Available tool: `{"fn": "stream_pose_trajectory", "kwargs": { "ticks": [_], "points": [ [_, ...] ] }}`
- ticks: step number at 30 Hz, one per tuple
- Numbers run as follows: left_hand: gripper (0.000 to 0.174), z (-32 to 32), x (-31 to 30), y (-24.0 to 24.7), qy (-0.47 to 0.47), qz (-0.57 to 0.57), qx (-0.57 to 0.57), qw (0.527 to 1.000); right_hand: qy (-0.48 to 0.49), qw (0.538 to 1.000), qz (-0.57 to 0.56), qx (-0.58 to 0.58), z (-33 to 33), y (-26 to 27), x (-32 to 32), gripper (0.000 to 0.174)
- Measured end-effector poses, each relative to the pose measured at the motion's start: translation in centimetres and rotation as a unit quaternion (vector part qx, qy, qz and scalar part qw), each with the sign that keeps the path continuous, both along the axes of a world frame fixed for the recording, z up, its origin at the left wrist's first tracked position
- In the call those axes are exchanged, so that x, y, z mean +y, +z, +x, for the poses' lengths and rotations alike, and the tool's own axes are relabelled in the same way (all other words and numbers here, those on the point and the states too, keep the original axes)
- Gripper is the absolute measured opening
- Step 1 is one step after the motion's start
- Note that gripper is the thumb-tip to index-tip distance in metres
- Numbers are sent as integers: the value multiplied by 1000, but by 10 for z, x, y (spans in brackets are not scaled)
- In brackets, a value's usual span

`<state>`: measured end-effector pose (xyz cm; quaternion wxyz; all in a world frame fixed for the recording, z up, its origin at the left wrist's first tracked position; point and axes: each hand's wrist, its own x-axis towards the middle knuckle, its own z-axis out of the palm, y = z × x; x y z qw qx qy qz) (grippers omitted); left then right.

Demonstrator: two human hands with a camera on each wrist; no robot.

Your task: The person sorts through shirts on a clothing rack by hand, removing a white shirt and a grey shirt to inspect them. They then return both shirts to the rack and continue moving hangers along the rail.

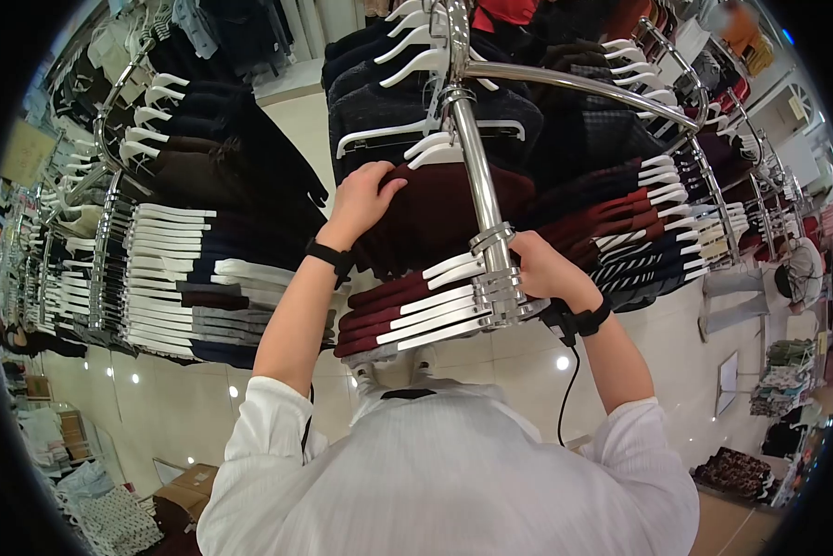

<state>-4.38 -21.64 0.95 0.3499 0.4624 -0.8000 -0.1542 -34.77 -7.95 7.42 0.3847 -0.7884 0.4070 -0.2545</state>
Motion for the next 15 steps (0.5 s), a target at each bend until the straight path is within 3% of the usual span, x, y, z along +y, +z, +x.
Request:
{"fn": "stream_pose_trajectory", "kwargs": {
  "ticks": [2, 6, 8, 10, 12, 15],
  "points": [
    [37, 9, -1, -5, 3, 15, -6, 1000, -9, 1000, 3, 2, -1, 3, 2, 37],
    [39, 39, 26, -13, 17, -66, 12, 998, -28, 999, 25, -12, -3, 0, 4, 34],
    [36, 59, 52, -21, 67, -53, 66, 994, -17, 998, 58, -24, -12, -7, 1, 32],
    [28, 73, 84, -32, 61, 79, 157, 983, 5, 997, 69, -44, -21, -14, -6, 33],
    [29, 76, 126, -34, 13, 291, 274, 917, 14, 986, 128, -108, -23, -7, -5, 29],
    [39, 63, 182, -22, 0, 261, 196, 945, 6, 977, 171, -123, -20, 1, 2, 29]
  ]
}}
